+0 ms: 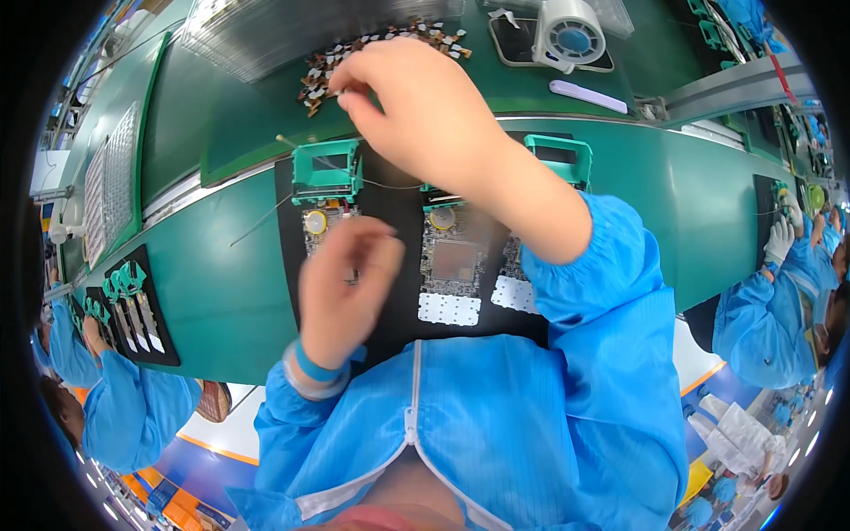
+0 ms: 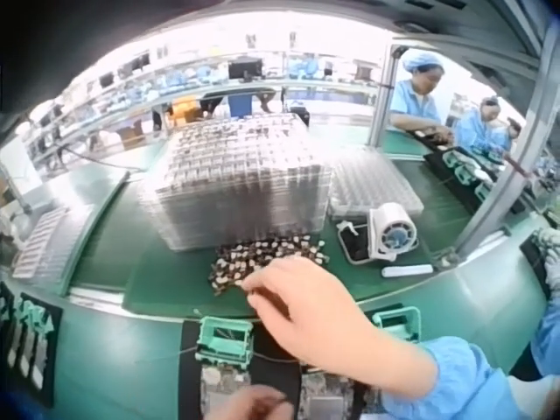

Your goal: The person assembles small electronic components onto circuit boards by hand, taking them from a tray and placing them onto circuit boards on a conveyor belt.

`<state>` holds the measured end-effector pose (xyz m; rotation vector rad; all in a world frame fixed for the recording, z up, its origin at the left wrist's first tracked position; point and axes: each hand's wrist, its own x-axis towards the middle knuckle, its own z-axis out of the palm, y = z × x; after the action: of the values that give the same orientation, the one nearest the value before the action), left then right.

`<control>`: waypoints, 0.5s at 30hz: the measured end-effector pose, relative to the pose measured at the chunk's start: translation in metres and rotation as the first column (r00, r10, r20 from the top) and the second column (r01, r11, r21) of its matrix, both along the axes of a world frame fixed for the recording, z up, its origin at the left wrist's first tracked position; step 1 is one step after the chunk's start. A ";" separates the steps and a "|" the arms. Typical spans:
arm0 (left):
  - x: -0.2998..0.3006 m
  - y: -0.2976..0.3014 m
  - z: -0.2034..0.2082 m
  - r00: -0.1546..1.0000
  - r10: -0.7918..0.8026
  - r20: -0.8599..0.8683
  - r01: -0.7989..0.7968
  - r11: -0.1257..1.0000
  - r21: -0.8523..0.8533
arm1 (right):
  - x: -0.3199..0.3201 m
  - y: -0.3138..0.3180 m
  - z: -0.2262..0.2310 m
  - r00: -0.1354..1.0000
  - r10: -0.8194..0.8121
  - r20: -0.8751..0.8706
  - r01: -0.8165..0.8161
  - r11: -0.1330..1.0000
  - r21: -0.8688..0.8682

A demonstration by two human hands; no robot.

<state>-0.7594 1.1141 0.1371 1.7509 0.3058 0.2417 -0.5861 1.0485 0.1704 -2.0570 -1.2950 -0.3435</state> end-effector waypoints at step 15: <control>0.030 -0.032 -0.044 0.994 -0.039 0.104 0.071 0.941 -0.330 | -0.039 -0.079 0.029 0.961 0.276 -0.030 -0.262 0.938 0.228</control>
<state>-0.7294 1.0824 0.0928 1.4059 0.2134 0.2189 -0.6254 0.9691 0.1989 -1.6664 -1.4116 -0.2836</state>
